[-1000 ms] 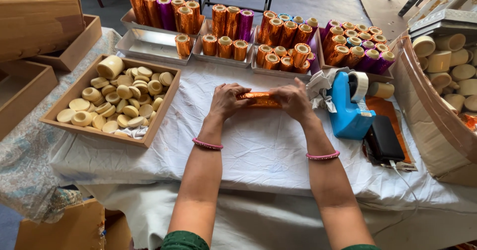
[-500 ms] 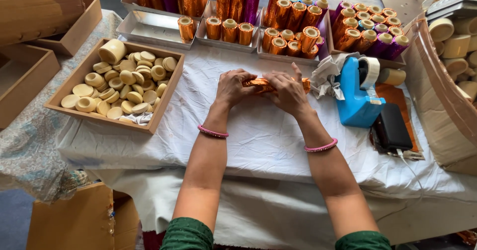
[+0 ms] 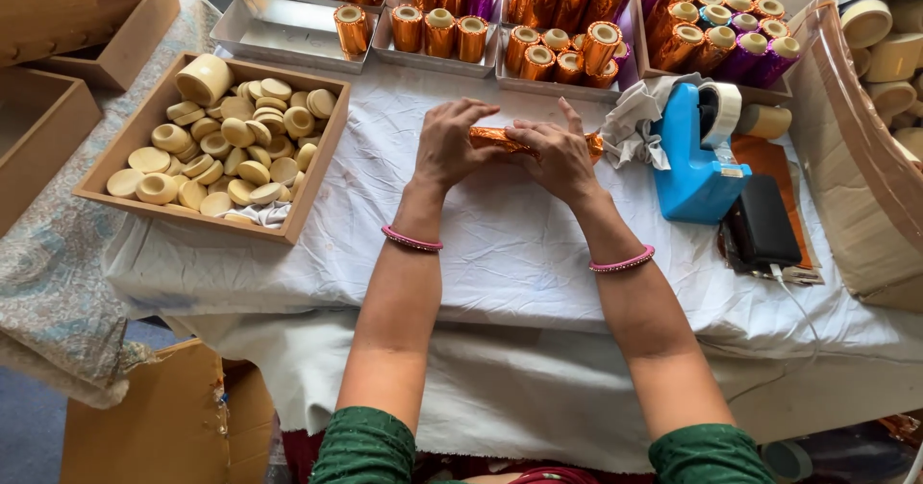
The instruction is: The person wraps wooden bottle-shaped objects in foil by hand, folding and smoothing the foil around each item.
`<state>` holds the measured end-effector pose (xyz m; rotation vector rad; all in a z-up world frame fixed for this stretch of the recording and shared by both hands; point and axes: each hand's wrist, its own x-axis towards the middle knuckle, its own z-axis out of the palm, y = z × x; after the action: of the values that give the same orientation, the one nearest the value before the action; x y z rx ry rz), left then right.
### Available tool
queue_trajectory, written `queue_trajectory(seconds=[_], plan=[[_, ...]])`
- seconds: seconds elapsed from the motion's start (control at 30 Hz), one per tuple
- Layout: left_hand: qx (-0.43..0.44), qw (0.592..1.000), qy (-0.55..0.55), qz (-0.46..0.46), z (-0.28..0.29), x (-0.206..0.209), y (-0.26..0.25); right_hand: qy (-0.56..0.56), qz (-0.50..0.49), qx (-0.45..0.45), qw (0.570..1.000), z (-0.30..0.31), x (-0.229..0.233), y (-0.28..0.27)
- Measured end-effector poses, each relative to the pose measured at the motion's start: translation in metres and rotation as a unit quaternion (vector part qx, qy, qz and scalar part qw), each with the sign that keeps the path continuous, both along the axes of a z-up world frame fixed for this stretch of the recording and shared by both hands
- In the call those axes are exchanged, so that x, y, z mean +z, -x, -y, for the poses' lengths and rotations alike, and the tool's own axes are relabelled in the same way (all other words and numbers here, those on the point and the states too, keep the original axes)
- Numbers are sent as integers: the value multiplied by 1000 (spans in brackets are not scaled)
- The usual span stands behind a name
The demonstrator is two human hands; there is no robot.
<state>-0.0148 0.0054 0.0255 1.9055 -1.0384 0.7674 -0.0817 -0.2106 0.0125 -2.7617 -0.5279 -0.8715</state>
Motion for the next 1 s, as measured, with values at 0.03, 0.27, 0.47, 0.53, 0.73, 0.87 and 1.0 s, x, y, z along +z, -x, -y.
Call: queue_trajectory(seconds=[0.03,0.27,0.47,0.53,0.73,0.87,1.0], plan=[[-1,1000,0,0,2,-7,-5,0,0,-1,1000,0,0,0],[16,992,-87,-91,7,-19,-10,10,17,-3,1000,2,-4,0],[43,991,-96,-81,10,-20,-8,45,45,-2,998,-7,6,5],[52,991,-99,-76,12,-20,-8,55,39,-14,998,-7,5,5],[41,991,-97,-82,11,-19,-9,45,30,-19,998,-6,5,4],[36,989,-96,-110,10,-12,-6,-51,-27,-10,998,-2,1,0],[21,993,-74,-92,9,-13,-6,-80,-56,1,995,6,-8,-5]])
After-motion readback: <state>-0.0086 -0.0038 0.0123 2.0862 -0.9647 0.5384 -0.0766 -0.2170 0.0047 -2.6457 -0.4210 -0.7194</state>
